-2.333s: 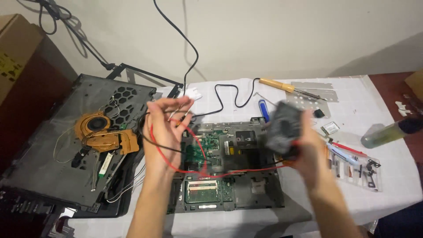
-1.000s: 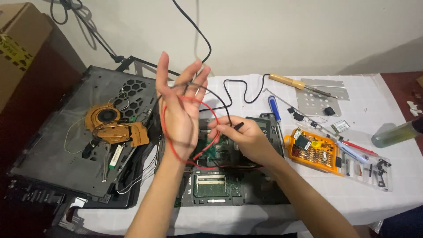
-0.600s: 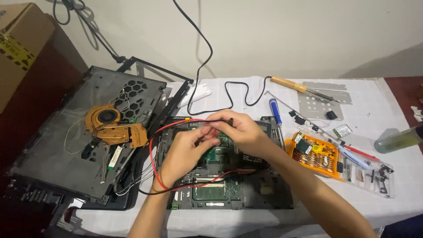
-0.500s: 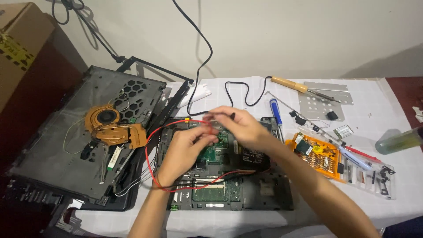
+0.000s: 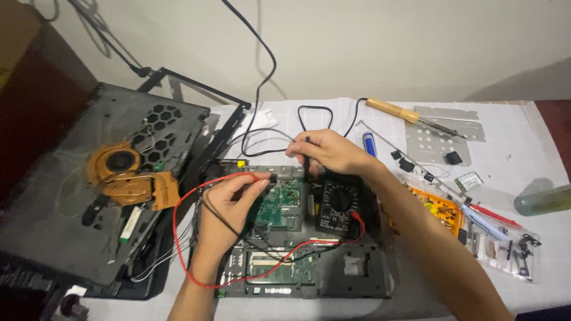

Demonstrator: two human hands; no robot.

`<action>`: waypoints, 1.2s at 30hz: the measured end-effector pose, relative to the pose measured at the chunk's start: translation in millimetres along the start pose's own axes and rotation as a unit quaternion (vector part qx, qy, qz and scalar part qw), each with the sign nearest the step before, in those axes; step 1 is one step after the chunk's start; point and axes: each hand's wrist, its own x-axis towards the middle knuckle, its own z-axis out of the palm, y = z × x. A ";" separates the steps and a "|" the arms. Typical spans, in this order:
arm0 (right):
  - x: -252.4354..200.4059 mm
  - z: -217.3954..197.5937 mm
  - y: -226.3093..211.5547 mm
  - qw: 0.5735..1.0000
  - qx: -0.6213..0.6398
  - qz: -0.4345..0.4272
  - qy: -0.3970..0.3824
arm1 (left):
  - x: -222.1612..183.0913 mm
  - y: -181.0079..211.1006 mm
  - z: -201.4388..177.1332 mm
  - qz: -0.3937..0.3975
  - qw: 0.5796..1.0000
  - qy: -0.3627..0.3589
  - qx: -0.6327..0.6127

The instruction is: Using a digital multimeter to test various points on a disassembled laptop motherboard for diagnostic purposes.

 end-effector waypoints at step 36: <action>-8.1 1.3 8.6 0.992 0.108 -0.047 -0.049 | -1.3 -0.6 -13.7 -0.123 0.991 0.026 0.054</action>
